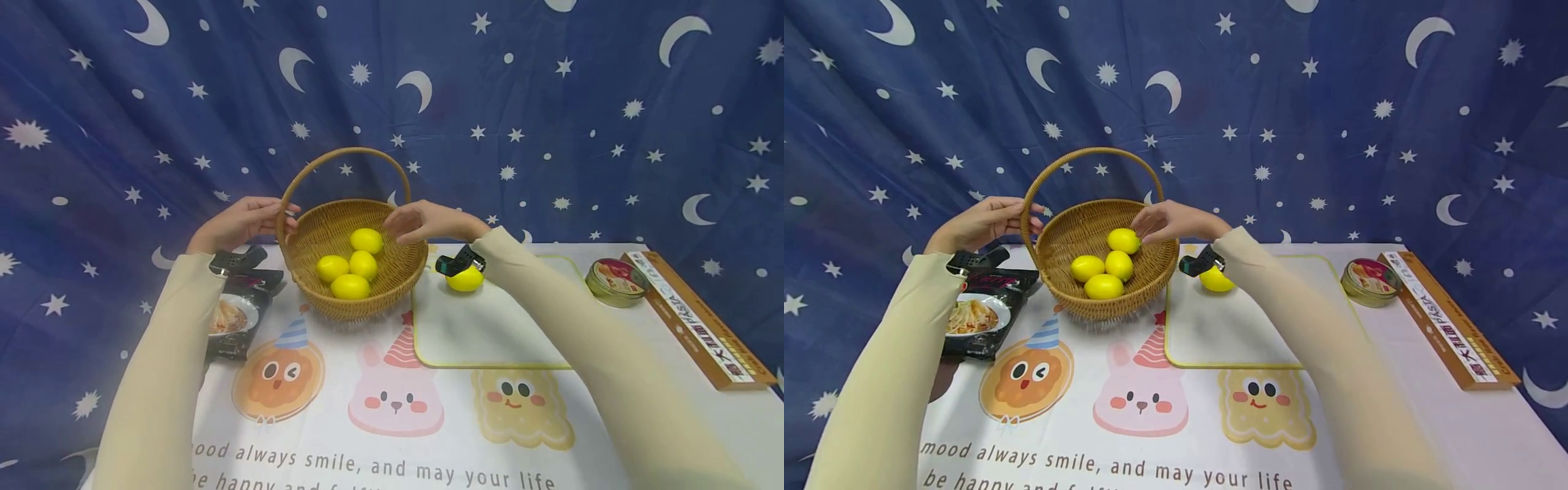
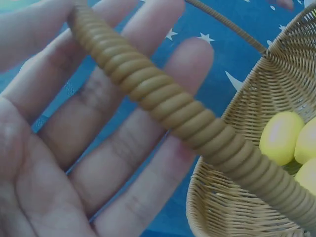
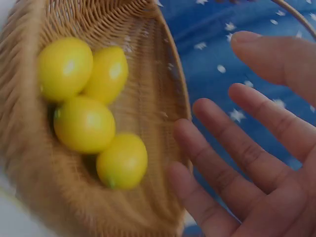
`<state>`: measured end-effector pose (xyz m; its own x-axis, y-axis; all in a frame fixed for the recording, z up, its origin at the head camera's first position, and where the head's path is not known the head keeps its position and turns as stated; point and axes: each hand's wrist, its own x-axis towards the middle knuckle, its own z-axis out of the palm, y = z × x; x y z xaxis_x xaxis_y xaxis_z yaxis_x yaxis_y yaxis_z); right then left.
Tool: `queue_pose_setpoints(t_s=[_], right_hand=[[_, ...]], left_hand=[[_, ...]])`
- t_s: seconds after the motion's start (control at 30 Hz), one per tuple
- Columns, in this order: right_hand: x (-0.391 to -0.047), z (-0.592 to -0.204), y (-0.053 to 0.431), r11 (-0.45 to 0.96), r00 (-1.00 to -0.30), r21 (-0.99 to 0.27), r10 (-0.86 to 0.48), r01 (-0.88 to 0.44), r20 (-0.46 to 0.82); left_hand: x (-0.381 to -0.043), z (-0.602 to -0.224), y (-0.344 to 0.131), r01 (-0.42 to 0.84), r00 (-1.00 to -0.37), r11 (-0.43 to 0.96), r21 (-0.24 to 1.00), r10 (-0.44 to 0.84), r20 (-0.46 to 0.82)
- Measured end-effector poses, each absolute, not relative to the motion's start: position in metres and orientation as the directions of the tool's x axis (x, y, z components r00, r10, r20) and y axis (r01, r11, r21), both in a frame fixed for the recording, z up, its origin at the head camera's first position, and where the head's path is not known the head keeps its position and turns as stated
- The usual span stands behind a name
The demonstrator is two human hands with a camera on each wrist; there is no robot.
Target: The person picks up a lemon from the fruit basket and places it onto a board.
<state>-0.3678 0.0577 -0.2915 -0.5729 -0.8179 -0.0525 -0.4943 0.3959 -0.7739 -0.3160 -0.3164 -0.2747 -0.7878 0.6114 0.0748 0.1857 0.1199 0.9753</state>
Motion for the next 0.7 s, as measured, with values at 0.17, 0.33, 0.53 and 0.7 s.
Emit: queue_pose_setpoints(t_s=[0.17,0.33,0.53,0.7], right_hand=[[-0.366,-0.297,0.016,0.435,-0.528,-0.758,-0.837,-0.486,-0.142],[-0.367,-0.308,-0.014,0.462,-0.504,-0.749,-0.841,-0.474,-0.200],[-0.369,-0.326,-0.034,0.526,-0.489,-0.690,-0.827,-0.497,-0.279],[-0.370,-0.337,-0.045,0.579,-0.490,-0.670,-0.799,-0.465,-0.349]], left_hand=[[-0.314,-0.278,-0.312,0.149,-0.801,0.047,0.988,0.592,0.092],[-0.313,-0.282,-0.309,0.137,-0.803,-0.014,0.990,0.584,0.119],[-0.312,-0.283,-0.307,0.157,-0.827,0.019,0.987,0.549,0.121],[-0.311,-0.291,-0.307,0.183,-0.858,0.068,0.981,0.498,0.126]])
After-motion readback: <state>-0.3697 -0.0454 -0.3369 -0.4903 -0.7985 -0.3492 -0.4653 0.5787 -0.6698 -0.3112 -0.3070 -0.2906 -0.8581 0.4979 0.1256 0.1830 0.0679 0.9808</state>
